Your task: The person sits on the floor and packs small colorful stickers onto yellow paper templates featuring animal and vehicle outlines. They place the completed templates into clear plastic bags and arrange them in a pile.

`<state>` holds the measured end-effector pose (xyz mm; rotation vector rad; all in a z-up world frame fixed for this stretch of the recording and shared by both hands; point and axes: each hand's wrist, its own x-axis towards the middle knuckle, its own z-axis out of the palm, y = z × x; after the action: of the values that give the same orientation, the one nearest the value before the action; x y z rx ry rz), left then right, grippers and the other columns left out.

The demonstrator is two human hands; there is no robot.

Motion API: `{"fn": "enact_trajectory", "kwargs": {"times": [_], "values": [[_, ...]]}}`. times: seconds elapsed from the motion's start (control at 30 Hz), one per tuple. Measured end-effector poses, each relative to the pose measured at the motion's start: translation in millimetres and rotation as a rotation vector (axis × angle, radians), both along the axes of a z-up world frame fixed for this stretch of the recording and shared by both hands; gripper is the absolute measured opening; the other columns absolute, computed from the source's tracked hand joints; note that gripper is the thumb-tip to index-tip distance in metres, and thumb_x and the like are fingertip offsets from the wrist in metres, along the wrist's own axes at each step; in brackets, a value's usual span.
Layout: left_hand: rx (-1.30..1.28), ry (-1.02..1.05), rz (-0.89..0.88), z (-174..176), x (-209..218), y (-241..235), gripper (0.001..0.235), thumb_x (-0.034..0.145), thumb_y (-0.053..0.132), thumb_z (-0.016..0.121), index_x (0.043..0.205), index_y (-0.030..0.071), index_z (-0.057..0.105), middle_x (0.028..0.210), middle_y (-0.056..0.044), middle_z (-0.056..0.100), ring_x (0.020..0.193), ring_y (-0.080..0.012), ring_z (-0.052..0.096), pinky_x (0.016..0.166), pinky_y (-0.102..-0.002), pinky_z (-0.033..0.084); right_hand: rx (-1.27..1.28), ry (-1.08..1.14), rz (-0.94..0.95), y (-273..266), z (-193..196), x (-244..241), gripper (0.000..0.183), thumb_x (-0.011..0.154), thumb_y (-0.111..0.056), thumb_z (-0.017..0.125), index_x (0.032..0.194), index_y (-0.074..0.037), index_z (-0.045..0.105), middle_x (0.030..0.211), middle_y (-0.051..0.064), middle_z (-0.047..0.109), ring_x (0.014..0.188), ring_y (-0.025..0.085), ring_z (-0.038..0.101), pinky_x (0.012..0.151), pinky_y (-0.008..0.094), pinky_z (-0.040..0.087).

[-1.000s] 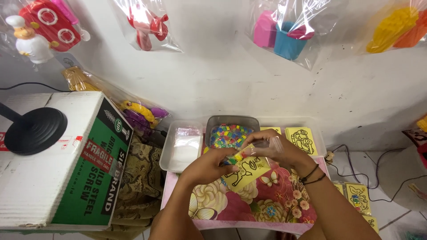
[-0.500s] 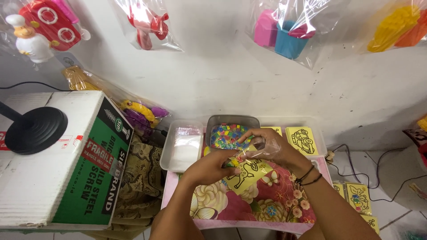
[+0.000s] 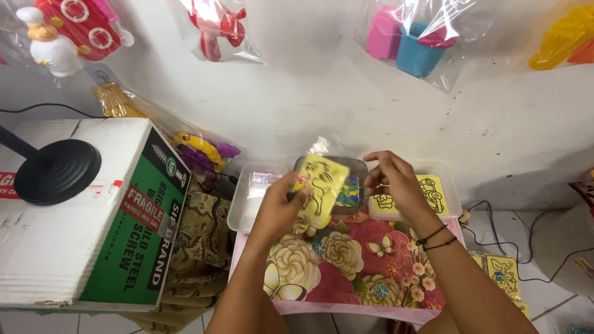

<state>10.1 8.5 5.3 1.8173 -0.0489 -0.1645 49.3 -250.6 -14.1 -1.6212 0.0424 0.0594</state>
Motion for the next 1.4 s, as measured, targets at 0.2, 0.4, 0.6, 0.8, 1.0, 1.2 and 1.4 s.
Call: {"fn": "enact_trajectory", "kwargs": {"times": [0.2, 0.4, 0.6, 0.8, 1.0, 1.2, 1.4], "values": [[-0.125, -0.129, 0.068, -2, 0, 4, 0.039, 0.1, 0.009, 0.058, 0.136, -0.005, 0.058, 0.087, -0.018, 0.07, 0.055, -0.0119, 0.043, 0.058, -0.033, 0.043, -0.748, 0.011, 0.315, 21, 23, -17, 0.036, 0.095, -0.022, 0.059, 0.12, 0.003, 0.064, 0.101, 0.031, 0.074, 0.095, 0.048, 0.072, 0.082, 0.057, 0.058], [-0.077, -0.165, 0.035, 8, -5, 1, 0.027, 0.1, 0.008, 0.058, 0.124, -0.001, 0.064, 0.064, -0.006, 0.058, 0.05, -0.0077, 0.037, 0.054, -0.027, 0.035, -1.088, -0.069, 0.787, 69, 4, -36, 0.033, 0.101, -0.021, 0.056, 0.12, 0.003, 0.068, 0.103, 0.026, 0.073, 0.097, 0.038, 0.074, 0.085, 0.047, 0.061], [-0.113, -0.184, 0.02, -1, -4, 4, 0.031, 0.1, 0.006, 0.056, 0.129, -0.003, 0.064, 0.098, -0.026, 0.074, 0.079, -0.0296, 0.068, 0.08, -0.041, 0.051, -1.274, -0.161, 0.9, 88, -61, -47, 0.062, 0.096, -0.026, 0.057, 0.154, -0.016, 0.038, 0.109, 0.023, 0.07, 0.1, 0.042, 0.069, 0.079, 0.053, 0.055], [-0.082, -0.207, -0.001, -7, -4, 6, 0.035, 0.101, 0.008, 0.056, 0.134, 0.0, 0.062, 0.107, -0.026, 0.074, 0.089, -0.028, 0.067, 0.085, -0.045, 0.05, -1.348, -0.154, 0.901, 92, -79, -33, 0.052, 0.097, -0.025, 0.054, 0.148, -0.018, 0.047, 0.109, 0.02, 0.071, 0.1, 0.041, 0.069, 0.079, 0.049, 0.055], [-0.083, -0.181, 0.009, 6, -7, 4, 0.036, 0.1, 0.007, 0.056, 0.135, 0.0, 0.061, 0.086, -0.02, 0.073, 0.063, -0.0142, 0.055, 0.068, -0.032, 0.049, -1.415, -0.768, 0.705, 81, -144, -19, 0.048, 0.092, -0.018, 0.059, 0.14, -0.021, 0.056, 0.092, 0.013, 0.071, 0.07, 0.034, 0.071, 0.057, 0.047, 0.052], [-0.109, -0.178, -0.009, 5, -7, 5, 0.032, 0.099, 0.006, 0.057, 0.129, -0.005, 0.063, 0.093, -0.026, 0.074, 0.072, -0.0256, 0.066, 0.074, -0.04, 0.052, -1.211, -1.078, 0.464, 83, -126, -21, 0.039, 0.087, -0.004, 0.055, 0.122, -0.015, 0.068, 0.075, 0.014, 0.065, 0.055, 0.034, 0.063, 0.042, 0.042, 0.038], [-0.094, -0.179, -0.02, 5, -6, 5, 0.032, 0.099, 0.006, 0.057, 0.128, -0.006, 0.063, 0.1, -0.029, 0.074, 0.084, -0.0355, 0.072, 0.082, -0.045, 0.055, -0.777, 0.23, 0.255, 127, -13, -40, 0.065, 0.085, -0.062, 0.072, 0.107, -0.002, 0.063, 0.097, 0.017, 0.075, 0.094, 0.03, 0.074, 0.067, 0.036, 0.058]]}}
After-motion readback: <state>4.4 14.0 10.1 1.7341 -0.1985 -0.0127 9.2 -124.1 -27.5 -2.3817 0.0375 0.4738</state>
